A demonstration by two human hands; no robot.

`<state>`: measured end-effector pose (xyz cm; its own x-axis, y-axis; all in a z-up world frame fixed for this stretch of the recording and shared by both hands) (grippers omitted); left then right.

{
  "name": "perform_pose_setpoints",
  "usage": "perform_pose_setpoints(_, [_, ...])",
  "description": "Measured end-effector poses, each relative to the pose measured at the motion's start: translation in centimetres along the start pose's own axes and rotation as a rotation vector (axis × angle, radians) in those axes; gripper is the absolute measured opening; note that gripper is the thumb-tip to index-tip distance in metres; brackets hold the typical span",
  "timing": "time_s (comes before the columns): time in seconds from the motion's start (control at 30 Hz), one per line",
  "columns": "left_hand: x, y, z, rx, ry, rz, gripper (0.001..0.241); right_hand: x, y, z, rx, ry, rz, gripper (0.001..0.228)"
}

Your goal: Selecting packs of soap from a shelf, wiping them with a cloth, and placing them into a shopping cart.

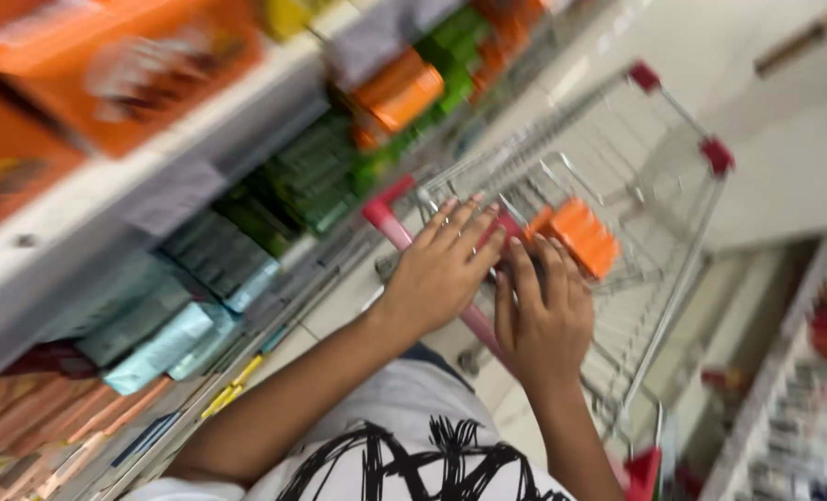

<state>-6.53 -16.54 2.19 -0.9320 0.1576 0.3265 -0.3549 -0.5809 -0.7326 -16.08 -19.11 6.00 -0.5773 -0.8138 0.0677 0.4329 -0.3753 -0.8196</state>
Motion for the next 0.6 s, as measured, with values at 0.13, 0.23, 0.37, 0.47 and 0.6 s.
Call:
perform_pose_setpoints(0.13, [0.8, 9.1, -1.1, -0.140, -0.002, -0.161, 0.040, 4.4, 4.5, -6.6, -0.131, 0.158, -0.006, 0.042])
perform_pose_setpoints(0.23, [1.6, 14.2, -2.2, -0.250, -0.026, -0.252, 0.045, 6.8, 7.1, -10.3, -0.259, 0.332, 0.064, 0.040])
perform_pose_setpoints(0.37, [1.7, 18.5, -4.1, -0.426, -0.082, -0.102, 0.046, 9.2, 9.7, -14.6, -0.510, 0.625, 0.131, 0.036])
perform_pose_setpoints(0.47, [2.1, 18.1, -4.9, -0.509, -0.132, -0.105, 0.052, 8.7, 9.6, -15.6, -0.529, 0.623, 0.103, 0.037])
perform_pose_setpoints(0.6, [2.8, 18.6, -7.1, -0.390, -0.082, -0.080, 0.056, 8.1, 9.3, -16.4, -0.540, 0.627, 0.098, 0.039])
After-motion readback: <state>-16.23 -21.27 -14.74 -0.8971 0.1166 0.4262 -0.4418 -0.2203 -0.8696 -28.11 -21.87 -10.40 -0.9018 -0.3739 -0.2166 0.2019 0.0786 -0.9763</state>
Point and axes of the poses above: each hand's wrist, its own z-axis towards the middle knuckle, its own y-axis out of the palm, x = y × z, the point moved 10 cm from there along z, towards the middle knuckle, and after that the axes turned 7 degrees about -z, right-handed, at the moved point
